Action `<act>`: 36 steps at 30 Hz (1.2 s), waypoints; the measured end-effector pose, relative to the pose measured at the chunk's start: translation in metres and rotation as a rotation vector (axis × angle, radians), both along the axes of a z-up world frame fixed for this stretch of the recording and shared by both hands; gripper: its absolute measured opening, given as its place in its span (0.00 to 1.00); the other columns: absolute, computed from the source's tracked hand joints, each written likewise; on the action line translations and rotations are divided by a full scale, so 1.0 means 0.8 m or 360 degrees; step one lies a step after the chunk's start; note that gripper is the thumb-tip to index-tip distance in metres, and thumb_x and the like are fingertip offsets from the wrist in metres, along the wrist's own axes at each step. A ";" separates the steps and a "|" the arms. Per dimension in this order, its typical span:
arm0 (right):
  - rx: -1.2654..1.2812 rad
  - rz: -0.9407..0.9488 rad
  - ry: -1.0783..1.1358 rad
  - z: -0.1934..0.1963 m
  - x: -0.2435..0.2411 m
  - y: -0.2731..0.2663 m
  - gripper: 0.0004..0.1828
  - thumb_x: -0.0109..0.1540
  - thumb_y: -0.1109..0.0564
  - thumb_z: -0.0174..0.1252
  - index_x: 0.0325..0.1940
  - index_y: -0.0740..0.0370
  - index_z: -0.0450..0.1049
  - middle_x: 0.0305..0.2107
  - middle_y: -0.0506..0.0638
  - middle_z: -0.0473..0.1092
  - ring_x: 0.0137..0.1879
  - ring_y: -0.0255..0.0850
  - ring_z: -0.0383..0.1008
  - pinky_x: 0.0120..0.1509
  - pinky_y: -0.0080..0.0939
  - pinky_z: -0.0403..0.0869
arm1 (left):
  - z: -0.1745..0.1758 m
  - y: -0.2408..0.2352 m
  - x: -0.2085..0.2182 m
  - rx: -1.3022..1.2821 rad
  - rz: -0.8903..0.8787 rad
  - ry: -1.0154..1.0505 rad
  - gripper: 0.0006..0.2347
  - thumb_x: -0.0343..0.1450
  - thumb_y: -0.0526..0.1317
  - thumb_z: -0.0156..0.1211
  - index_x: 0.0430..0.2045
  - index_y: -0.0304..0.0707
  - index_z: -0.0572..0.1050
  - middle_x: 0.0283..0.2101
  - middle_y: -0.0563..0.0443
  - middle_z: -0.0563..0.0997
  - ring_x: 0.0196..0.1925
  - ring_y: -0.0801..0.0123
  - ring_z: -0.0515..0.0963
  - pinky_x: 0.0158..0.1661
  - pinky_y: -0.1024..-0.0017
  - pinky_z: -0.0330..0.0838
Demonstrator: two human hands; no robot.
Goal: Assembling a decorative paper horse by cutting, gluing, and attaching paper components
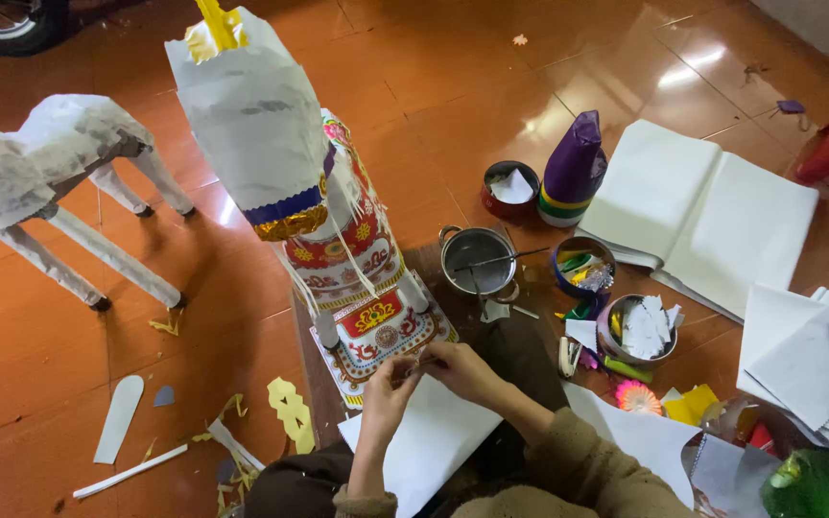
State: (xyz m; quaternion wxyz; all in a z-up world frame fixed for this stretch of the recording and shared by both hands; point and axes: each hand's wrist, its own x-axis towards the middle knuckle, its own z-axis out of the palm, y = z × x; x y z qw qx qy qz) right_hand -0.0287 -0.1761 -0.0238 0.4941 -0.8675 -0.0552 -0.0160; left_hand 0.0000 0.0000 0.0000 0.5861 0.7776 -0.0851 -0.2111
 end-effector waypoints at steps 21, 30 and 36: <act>0.0911 -0.0643 -0.0038 0.060 0.015 -0.045 0.08 0.65 0.58 0.55 0.38 0.61 0.80 0.22 0.52 0.75 0.29 0.33 0.72 0.38 0.35 0.75 | 0.031 -0.046 0.041 -0.0584 0.0442 -0.0055 0.07 0.65 0.33 0.66 0.34 0.34 0.81 0.26 0.49 0.80 0.29 0.74 0.75 0.33 0.76 0.76; 0.1076 -0.0511 0.0100 0.088 0.021 -0.006 0.06 0.57 0.63 0.65 0.38 0.65 0.79 0.21 0.53 0.73 0.28 0.34 0.69 0.29 0.34 0.71 | 0.056 -0.067 0.033 -0.0915 0.0611 0.0126 0.08 0.65 0.35 0.69 0.32 0.28 0.79 0.25 0.45 0.80 0.26 0.72 0.78 0.29 0.75 0.79; 0.1087 -0.0582 0.0039 0.070 0.025 -0.019 0.03 0.58 0.66 0.60 0.36 0.69 0.77 0.18 0.54 0.70 0.27 0.35 0.68 0.27 0.29 0.66 | 0.030 -0.068 0.043 -0.1018 0.0624 0.0123 0.06 0.67 0.33 0.66 0.31 0.27 0.78 0.25 0.43 0.79 0.27 0.69 0.79 0.31 0.70 0.80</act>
